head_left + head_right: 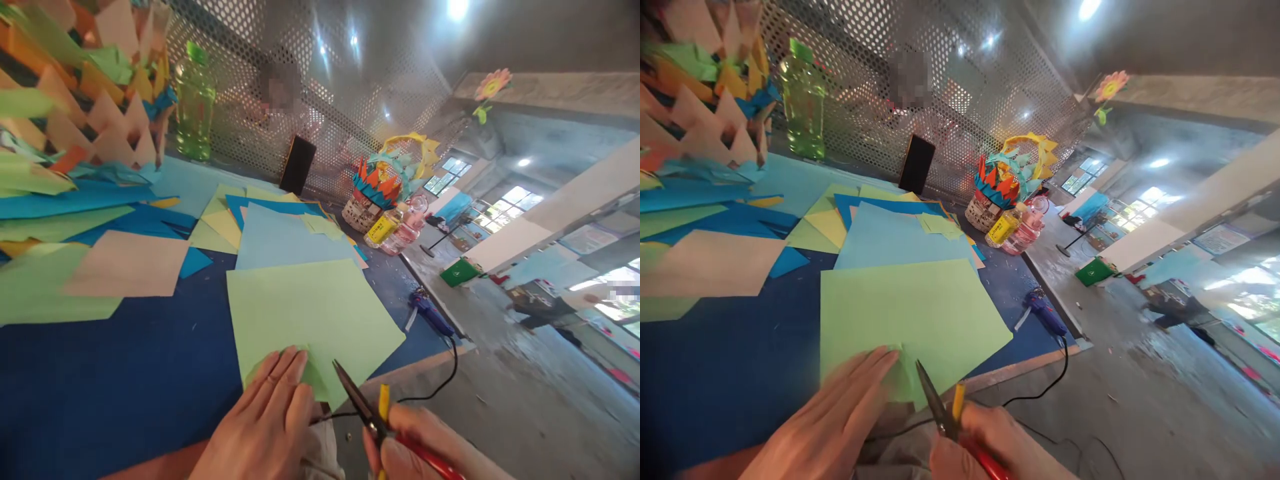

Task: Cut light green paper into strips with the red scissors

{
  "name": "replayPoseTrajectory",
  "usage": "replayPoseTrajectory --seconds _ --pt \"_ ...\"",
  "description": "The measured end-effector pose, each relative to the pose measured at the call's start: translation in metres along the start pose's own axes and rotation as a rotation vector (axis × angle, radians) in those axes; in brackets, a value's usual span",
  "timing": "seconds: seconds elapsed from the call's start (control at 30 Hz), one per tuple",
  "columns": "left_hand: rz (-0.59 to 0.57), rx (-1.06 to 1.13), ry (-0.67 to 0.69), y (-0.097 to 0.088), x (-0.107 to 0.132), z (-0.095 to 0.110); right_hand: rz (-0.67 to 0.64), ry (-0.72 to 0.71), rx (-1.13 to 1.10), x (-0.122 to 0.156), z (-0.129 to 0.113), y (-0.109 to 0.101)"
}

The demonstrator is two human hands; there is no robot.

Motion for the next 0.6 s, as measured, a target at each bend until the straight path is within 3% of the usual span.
replayPoseTrajectory --seconds 0.2,0.27,0.47,0.6 --pt "-0.059 -0.08 0.079 -0.012 -0.005 0.003 0.486 -0.035 0.251 -0.006 0.016 -0.013" --pt "-0.064 -0.09 0.092 -0.016 -0.008 0.001 0.577 -0.101 0.294 -0.013 0.022 -0.015" --pt "-0.07 0.002 0.145 -0.019 -0.005 -0.013 0.529 -0.262 0.287 -0.036 0.037 -0.012" --pt "-0.105 0.019 0.029 -0.023 0.0 -0.018 0.543 -0.306 0.296 -0.047 0.042 -0.013"
Point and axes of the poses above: each hand's wrist, its own x-axis away from the middle knuckle, its own y-axis out of the palm, z = x × y, the point moved 1 cm from there along -x, towards the middle knuckle, and after that the axes turned 6 degrees about x, right-handed, at the moved point
